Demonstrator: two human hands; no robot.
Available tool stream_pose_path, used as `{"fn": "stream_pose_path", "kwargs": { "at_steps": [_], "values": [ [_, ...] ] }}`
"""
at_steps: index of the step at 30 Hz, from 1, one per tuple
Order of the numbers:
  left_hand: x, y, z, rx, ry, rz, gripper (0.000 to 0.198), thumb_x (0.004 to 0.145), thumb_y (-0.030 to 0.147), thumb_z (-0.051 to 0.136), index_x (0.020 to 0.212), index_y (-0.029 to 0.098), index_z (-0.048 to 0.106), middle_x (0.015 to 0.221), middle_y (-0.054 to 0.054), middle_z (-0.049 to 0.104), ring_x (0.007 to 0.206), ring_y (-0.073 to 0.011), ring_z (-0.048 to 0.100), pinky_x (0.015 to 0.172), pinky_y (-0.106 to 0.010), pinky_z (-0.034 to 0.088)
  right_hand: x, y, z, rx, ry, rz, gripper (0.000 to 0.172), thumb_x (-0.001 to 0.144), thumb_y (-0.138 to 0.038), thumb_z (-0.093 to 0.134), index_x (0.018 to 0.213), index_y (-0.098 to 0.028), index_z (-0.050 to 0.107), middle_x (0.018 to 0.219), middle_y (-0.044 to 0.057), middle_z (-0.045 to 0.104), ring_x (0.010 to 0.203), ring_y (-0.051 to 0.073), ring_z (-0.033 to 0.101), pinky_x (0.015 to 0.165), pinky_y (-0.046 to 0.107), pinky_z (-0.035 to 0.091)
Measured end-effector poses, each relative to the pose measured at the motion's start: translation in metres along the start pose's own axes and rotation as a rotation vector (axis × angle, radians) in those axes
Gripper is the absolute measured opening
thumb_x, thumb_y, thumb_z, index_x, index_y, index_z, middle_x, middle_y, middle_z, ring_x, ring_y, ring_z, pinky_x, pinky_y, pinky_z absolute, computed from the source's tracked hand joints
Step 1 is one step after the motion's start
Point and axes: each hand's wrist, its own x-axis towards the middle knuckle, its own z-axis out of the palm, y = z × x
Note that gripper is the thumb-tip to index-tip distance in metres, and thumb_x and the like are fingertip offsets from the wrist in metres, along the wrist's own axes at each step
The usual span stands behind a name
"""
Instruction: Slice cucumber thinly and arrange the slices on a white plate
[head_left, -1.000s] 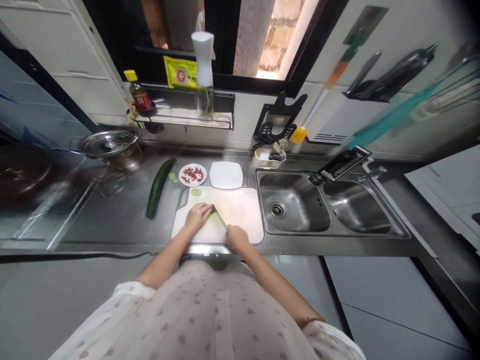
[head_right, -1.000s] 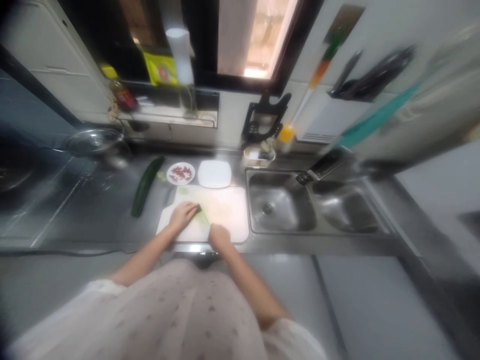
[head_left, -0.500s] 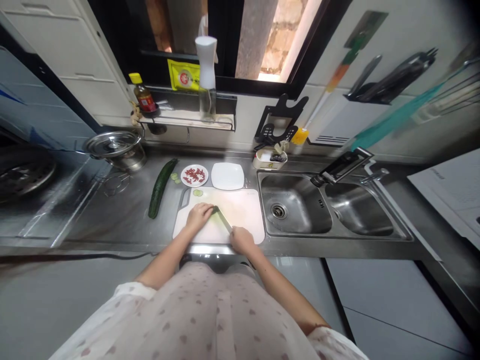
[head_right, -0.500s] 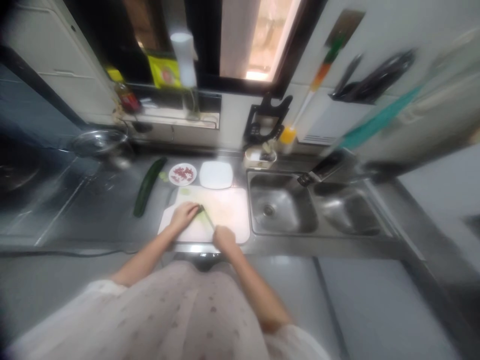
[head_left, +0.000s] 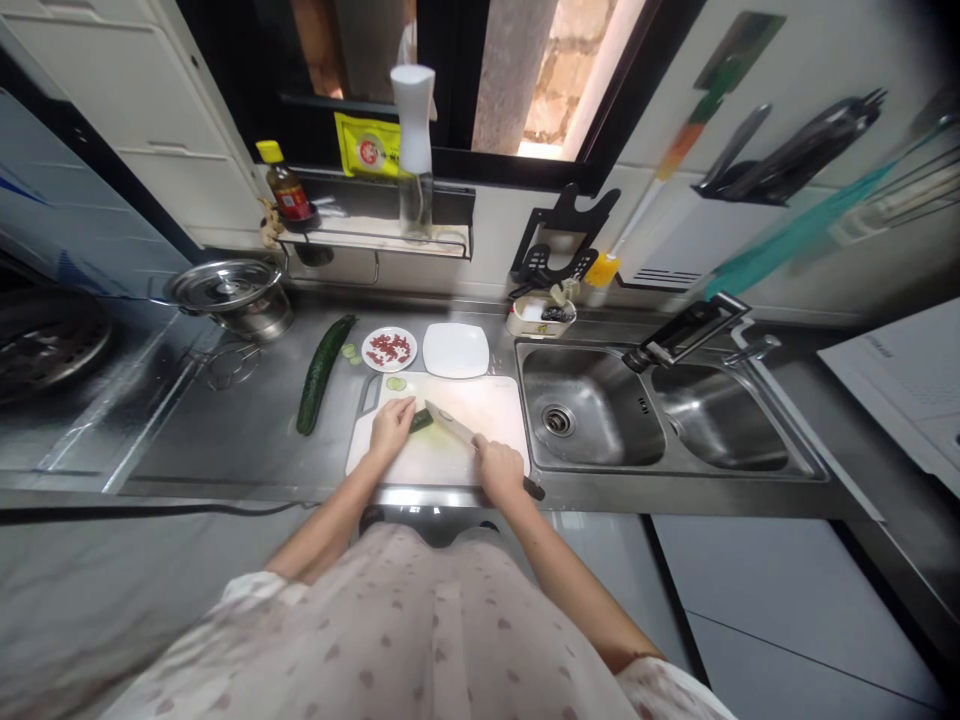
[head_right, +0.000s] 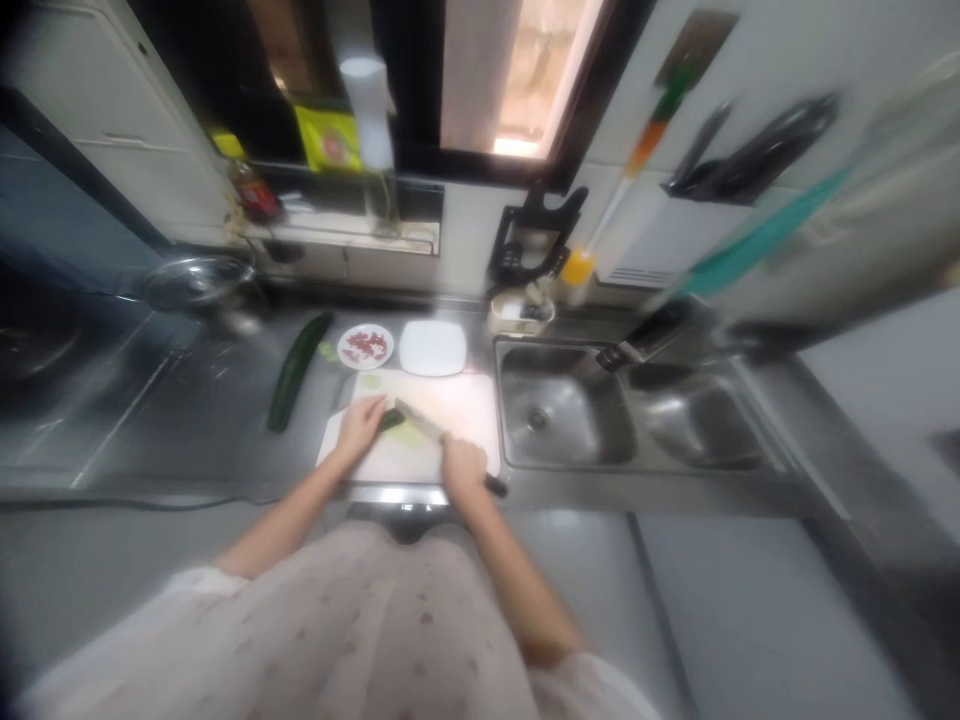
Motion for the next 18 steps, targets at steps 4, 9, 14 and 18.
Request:
{"fn": "stream_pose_path", "kwargs": {
  "at_steps": [4,9,14,18],
  "values": [
    [0.006,0.007,-0.007,-0.045,0.039,-0.022,0.034,0.092,0.037,0.045,0.109,0.019,0.068,0.108,-0.008,0.068,0.104,-0.0207,0.060,0.094,-0.035,0.047,0.000,0.001,0.000,-0.029,0.090,0.004,0.028,0.094,-0.022,0.040,0.119,-0.022,0.054,0.096,0.009,0.067,0.087,0.020,0.061,0.072,0.028,0.036],
    [0.012,0.023,-0.016,-0.009,-0.094,0.117,0.033,0.086,0.043,0.055,0.107,0.022,0.070,0.110,-0.007,0.065,0.105,-0.0220,0.058,0.097,-0.037,0.044,-0.001,0.005,0.004,-0.068,0.192,-0.038,0.032,0.092,-0.025,0.046,0.122,-0.019,0.052,0.096,0.011,0.066,0.088,0.020,0.059,0.075,0.030,0.035],
    [0.016,0.041,-0.020,0.075,-0.300,0.247,0.035,0.083,0.049,0.057,0.104,0.025,0.071,0.108,-0.006,0.063,0.105,-0.0230,0.056,0.096,-0.039,0.043,-0.003,0.009,0.005,-0.088,0.239,-0.073,0.037,0.092,-0.023,0.046,0.129,-0.018,0.049,0.094,0.011,0.066,0.088,0.021,0.057,0.075,0.031,0.033],
    [0.016,0.048,-0.019,0.082,-0.350,0.262,0.031,0.084,0.047,0.057,0.100,0.025,0.072,0.104,-0.006,0.065,0.102,-0.0222,0.057,0.094,-0.038,0.044,-0.005,0.011,0.001,-0.081,0.216,-0.078,0.037,0.093,-0.022,0.044,0.130,-0.018,0.049,0.095,0.011,0.066,0.088,0.021,0.057,0.075,0.031,0.032]
  ]
}}
